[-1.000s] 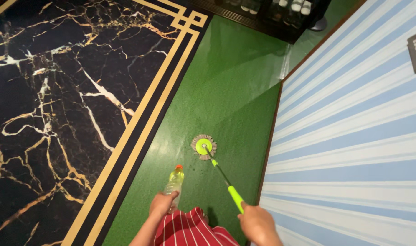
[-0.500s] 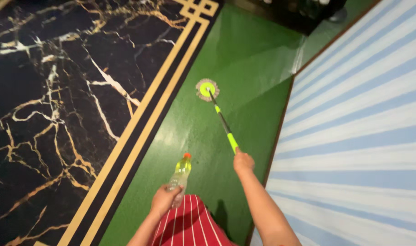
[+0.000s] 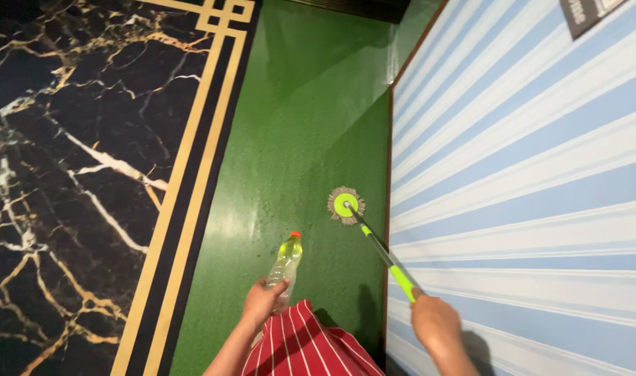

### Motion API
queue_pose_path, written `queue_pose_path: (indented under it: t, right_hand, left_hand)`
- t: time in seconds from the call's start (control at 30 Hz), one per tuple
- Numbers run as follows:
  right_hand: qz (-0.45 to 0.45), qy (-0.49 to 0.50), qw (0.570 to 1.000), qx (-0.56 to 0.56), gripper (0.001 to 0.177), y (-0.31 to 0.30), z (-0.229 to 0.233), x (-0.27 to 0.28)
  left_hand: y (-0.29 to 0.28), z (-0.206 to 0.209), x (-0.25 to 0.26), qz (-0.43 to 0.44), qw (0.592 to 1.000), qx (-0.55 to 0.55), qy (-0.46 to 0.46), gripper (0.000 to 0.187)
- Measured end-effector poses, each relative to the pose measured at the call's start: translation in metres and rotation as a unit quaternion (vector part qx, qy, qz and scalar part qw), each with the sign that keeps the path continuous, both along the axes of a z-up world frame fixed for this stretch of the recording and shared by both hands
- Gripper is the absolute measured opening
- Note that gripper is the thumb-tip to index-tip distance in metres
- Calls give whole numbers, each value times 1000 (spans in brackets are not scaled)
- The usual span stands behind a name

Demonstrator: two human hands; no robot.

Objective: The person mops a green floor while holding a bottle of liquid, moving the mop head around the surface and near a doorway.

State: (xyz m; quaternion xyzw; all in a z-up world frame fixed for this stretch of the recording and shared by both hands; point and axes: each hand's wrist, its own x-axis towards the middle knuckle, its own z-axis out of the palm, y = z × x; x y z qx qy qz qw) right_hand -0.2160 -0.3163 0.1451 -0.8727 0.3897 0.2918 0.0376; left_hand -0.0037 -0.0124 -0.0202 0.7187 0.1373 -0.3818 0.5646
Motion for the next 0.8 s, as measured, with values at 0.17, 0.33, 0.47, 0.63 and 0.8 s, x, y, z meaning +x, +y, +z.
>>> queue_pose_path:
  t: [0.17, 0.33, 0.47, 0.63, 0.8]
  right_hand:
    - [20, -85, 996, 2, 33, -18, -53, 44]
    - [-33, -105, 994, -2, 37, -93, -145, 137]
    - [-83, -133, 988, -2, 41, -137, -188, 135]
    - [-72, -99, 992, -2, 48, -129, -158, 43]
    - [-53, -13, 997, 54, 44, -52, -39, -44]
  left_hand:
    - [-21, -19, -9, -93, 989, 91, -64, 80]
    - [-38, -3, -14, -81, 995, 58, -2, 82]
    - [-50, 9, -21, -107, 989, 104, -24, 81]
    - [-59, 21, -19, -110, 992, 58, 2, 80]
    - [-75, 24, -19, -117, 993, 31, 10, 81]
